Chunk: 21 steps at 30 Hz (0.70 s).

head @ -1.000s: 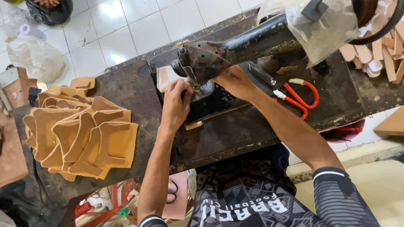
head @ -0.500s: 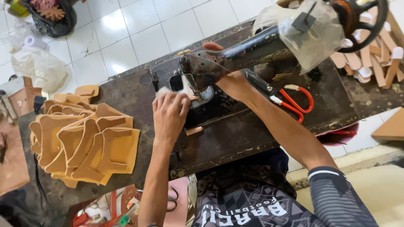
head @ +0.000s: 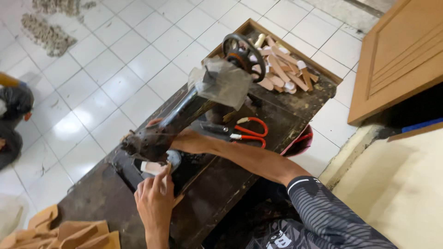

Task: The person sorts and stacks light-colored and tan shoe parts on the floor, then moves to a sewing machine to stitch the parts together. They handle the materials by hand and use the sewing machine to join the pieces.

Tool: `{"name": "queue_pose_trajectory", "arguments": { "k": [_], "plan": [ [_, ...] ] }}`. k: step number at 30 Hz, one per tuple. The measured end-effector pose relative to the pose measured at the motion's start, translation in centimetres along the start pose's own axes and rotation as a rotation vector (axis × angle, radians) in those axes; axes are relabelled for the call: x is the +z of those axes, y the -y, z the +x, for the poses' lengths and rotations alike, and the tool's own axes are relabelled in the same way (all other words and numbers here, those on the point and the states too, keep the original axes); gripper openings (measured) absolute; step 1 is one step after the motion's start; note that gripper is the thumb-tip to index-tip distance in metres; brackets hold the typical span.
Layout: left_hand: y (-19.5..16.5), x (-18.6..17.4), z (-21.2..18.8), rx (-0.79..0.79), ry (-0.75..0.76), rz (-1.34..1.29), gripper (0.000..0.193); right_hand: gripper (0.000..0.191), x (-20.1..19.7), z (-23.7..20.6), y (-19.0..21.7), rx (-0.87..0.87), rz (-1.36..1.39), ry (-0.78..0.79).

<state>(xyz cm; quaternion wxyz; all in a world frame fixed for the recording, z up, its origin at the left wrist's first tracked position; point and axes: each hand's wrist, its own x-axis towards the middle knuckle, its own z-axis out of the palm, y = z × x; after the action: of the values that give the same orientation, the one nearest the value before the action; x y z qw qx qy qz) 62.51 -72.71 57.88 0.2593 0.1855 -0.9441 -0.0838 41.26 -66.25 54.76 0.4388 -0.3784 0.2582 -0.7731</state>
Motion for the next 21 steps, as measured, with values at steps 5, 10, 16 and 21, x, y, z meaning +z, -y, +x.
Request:
{"name": "queue_pose_trajectory", "arguments": {
  "k": [5, 10, 16, 21],
  "plan": [
    [0.9, 1.4, -0.7, -0.113, 0.072, -0.024, 0.029, 0.034, 0.5, -1.2, 1.5, 0.265, -0.855, -0.030],
    [4.2, 3.9, -2.2, -0.065, 0.055, -0.033, 0.028, 0.040, 2.9, -9.2, 6.3, 0.194, -0.949, -0.149],
    [6.4, 7.3, -4.0, 0.075, -0.123, 0.000, 0.020, 0.025, -2.9, -19.5, 17.5, -0.423, -1.397, -0.842],
    [0.8, 6.1, -3.1, 0.120, -0.136, -0.117, 0.013, 0.036, -12.1, -20.7, 23.0, -0.102, -1.701, -1.180]
  ]
}}
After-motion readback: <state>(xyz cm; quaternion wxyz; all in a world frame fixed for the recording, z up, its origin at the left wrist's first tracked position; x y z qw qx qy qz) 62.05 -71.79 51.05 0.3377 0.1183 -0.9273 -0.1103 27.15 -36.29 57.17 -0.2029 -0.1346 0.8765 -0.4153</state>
